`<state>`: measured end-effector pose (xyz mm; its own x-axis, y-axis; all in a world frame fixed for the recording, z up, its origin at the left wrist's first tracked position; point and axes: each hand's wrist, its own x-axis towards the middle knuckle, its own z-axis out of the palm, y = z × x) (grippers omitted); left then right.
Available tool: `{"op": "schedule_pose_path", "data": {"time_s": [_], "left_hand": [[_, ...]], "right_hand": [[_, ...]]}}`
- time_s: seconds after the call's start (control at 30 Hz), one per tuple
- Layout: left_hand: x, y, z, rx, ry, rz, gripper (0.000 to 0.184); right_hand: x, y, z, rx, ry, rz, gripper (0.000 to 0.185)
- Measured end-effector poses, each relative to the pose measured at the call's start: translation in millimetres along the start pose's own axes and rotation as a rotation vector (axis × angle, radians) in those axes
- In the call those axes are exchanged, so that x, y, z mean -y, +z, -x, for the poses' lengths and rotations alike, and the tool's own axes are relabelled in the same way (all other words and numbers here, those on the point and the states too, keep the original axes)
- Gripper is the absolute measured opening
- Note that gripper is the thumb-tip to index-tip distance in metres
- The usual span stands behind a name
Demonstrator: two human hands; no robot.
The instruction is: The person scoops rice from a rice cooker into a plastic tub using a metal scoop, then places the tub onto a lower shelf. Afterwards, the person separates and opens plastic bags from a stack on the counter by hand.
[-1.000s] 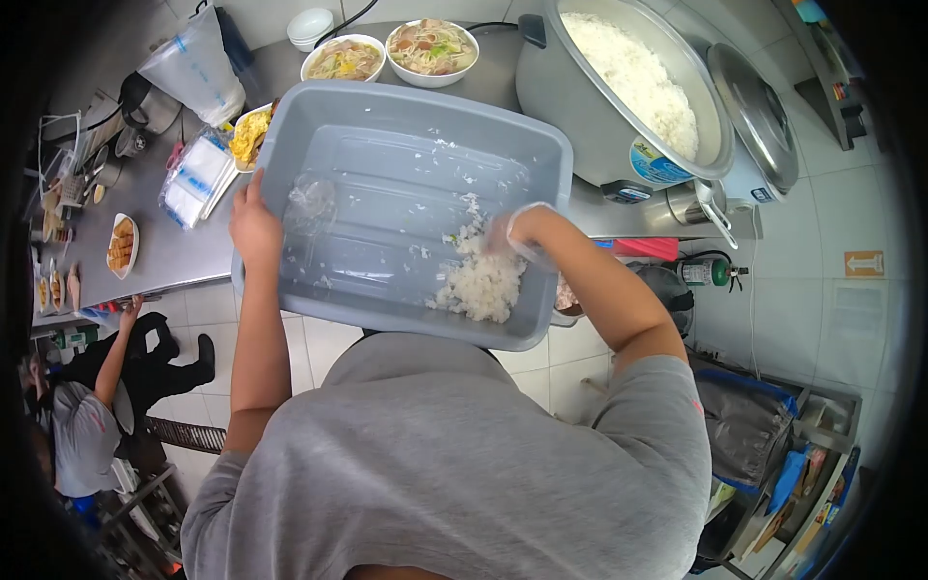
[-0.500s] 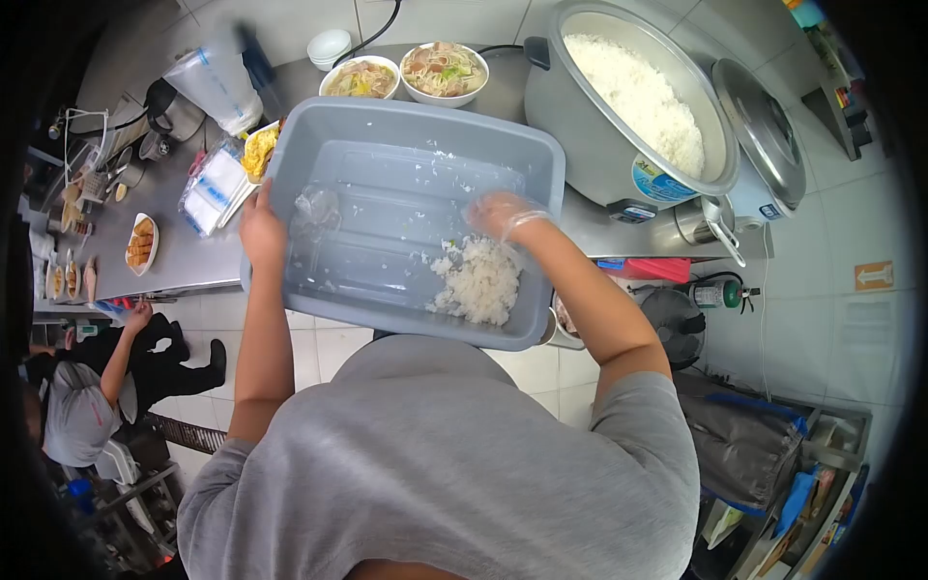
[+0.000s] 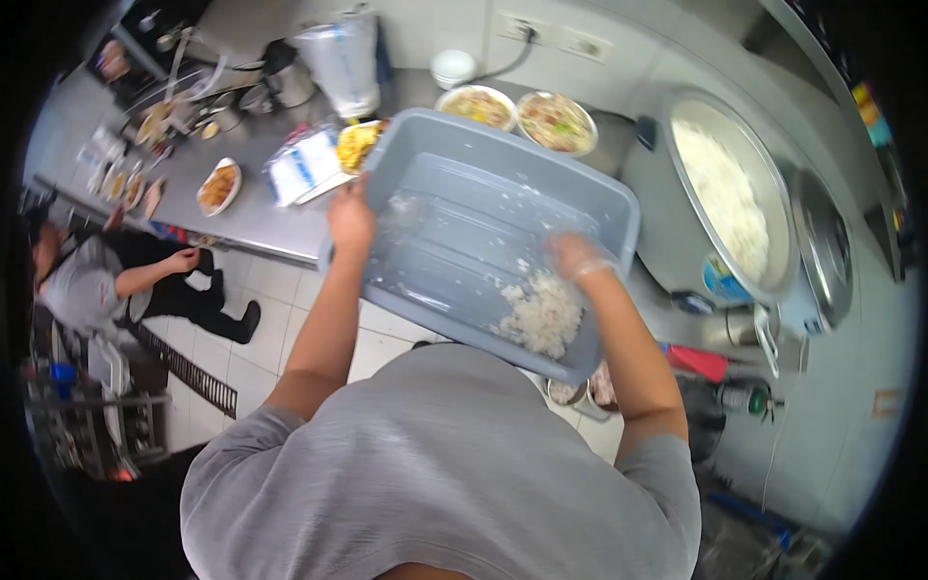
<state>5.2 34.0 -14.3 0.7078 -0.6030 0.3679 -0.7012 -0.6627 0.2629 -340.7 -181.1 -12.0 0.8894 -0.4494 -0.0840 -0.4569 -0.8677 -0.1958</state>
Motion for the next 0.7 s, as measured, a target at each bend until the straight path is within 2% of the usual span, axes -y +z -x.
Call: {"op": "schedule_pose_path", "data": {"time_s": [0.07,0.13,0.2,0.27,0.3,0.33,0.4,0.43,0.53,0.6,0.7], "left_hand": [[-7.4,-0.7,1.6,-0.006,-0.024,-0.011,0.05],[-14.0,-1.2,-0.3,0.058,-0.072,0.021,0.052],[-10.9,-4.3,-0.5,0.066,-0.084,0.11,0.051],[-20.8,-23.8,6.0,-0.219,-0.11,0.175,0.046],[-20.8,-39.2,7.3,-0.369,-0.111,0.201,0.043],[-16.6,-59.9,12.9,-0.369,-0.081,0.247,0.04],[-4.1,-95.9,43.0,-0.329,-0.027,0.338,0.033],[10.1,-101.0,59.6,-0.337,0.004,0.401,0.019],[49.9,-128.4,117.9,-0.132,-0.093,0.527,0.011],[73.9,-145.6,162.3,-0.168,-0.18,0.534,0.012],[118.4,-145.0,224.9,-0.137,-0.513,0.723,0.019]], "right_hand": [[18.4,-25.0,6.0,-0.187,0.003,-0.028,0.021],[34.2,-63.0,-0.1,-0.023,0.272,-0.118,0.026],[27.9,-56.6,0.8,0.012,0.286,-0.211,0.033],[6.6,-43.4,17.1,-0.097,-0.084,-0.052,0.032],[22.5,-59.7,18.2,-0.189,-0.007,-0.1,0.033],[38.0,-79.8,21.3,-0.271,0.074,-0.149,0.033],[25.5,-76.9,15.2,-0.308,0.09,-0.259,0.034],[28.4,-77.9,9.9,-0.323,0.107,-0.314,0.034],[69.6,-103.7,-8.9,-0.266,0.266,-1.302,0.037],[124.0,-128.4,-18.4,-0.234,0.068,-1.331,0.04],[215.8,-141.6,-34.9,-0.091,-0.2,-1.394,0.043]]}}
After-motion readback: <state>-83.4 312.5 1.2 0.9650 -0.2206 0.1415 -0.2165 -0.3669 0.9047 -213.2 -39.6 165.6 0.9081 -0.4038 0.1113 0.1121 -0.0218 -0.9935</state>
